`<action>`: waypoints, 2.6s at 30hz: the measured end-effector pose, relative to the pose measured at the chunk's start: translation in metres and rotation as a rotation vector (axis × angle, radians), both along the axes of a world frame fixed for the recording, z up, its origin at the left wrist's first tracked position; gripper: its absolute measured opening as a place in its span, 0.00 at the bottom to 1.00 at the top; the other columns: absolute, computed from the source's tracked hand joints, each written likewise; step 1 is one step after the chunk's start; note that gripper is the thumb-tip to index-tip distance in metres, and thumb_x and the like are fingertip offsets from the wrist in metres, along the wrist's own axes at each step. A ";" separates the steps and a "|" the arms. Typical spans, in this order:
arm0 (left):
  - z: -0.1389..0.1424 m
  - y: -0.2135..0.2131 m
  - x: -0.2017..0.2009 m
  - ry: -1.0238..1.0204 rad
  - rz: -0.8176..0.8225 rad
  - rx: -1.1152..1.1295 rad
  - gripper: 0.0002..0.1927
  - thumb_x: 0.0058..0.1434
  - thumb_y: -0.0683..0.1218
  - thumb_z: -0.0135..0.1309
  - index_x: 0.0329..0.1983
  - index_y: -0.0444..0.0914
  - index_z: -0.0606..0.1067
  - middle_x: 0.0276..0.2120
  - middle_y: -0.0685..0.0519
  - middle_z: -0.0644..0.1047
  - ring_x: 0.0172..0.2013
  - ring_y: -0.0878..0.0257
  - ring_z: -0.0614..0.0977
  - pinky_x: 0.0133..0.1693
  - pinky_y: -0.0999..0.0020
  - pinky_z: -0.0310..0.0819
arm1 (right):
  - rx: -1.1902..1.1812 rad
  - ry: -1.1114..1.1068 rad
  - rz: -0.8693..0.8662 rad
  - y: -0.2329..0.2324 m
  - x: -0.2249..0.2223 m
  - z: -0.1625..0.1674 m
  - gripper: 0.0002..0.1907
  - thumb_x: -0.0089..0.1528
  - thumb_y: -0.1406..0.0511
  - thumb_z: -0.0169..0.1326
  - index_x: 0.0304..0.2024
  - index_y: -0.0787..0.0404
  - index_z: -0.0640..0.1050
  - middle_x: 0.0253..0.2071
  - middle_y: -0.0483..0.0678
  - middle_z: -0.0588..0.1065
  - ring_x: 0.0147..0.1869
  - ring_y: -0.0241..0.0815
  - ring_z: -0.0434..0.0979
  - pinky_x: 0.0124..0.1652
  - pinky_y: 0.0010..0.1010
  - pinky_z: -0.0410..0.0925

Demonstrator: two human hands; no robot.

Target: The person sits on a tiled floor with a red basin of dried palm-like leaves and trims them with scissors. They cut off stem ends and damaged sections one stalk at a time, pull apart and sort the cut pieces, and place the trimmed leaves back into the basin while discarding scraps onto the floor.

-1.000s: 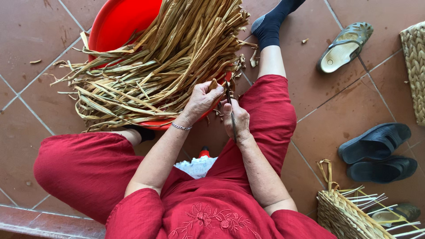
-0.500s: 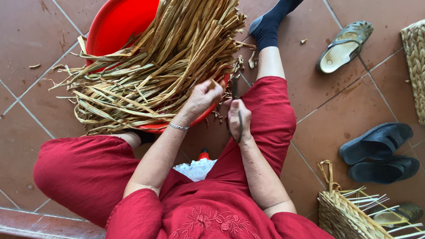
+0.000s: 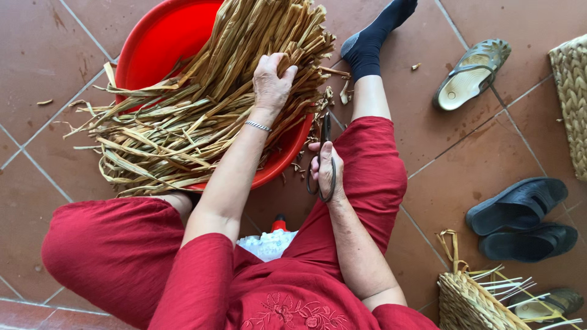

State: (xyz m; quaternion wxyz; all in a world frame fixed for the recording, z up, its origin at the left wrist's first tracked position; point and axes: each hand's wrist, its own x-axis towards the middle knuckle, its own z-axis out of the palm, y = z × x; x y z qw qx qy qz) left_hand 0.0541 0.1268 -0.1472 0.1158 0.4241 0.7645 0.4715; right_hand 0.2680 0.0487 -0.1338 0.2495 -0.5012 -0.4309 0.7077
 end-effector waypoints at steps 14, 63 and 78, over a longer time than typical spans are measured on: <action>0.000 -0.085 0.028 -0.863 -0.307 -0.086 0.09 0.69 0.43 0.59 0.50 0.35 0.78 0.33 0.61 0.76 0.33 0.73 0.75 0.36 0.73 0.72 | 0.463 -0.263 0.215 -0.007 0.001 -0.007 0.34 0.71 0.41 0.38 0.61 0.60 0.74 0.33 0.45 0.74 0.34 0.36 0.74 0.36 0.29 0.70; 0.000 -0.066 -0.010 -0.704 0.041 -0.047 0.11 0.73 0.52 0.53 0.47 0.40 0.74 0.28 0.57 0.75 0.31 0.67 0.75 0.36 0.69 0.71 | -0.015 0.060 -0.126 0.001 0.011 -0.023 0.38 0.70 0.38 0.32 0.46 0.65 0.74 0.21 0.38 0.62 0.21 0.27 0.60 0.23 0.20 0.57; -0.004 0.017 -0.017 0.091 0.001 -0.018 0.13 0.57 0.44 0.65 0.41 0.36 0.74 0.39 0.42 0.73 0.41 0.47 0.77 0.44 0.54 0.73 | 0.133 -0.134 0.036 0.001 -0.002 -0.004 0.34 0.71 0.41 0.33 0.49 0.62 0.75 0.24 0.37 0.65 0.24 0.26 0.62 0.26 0.20 0.60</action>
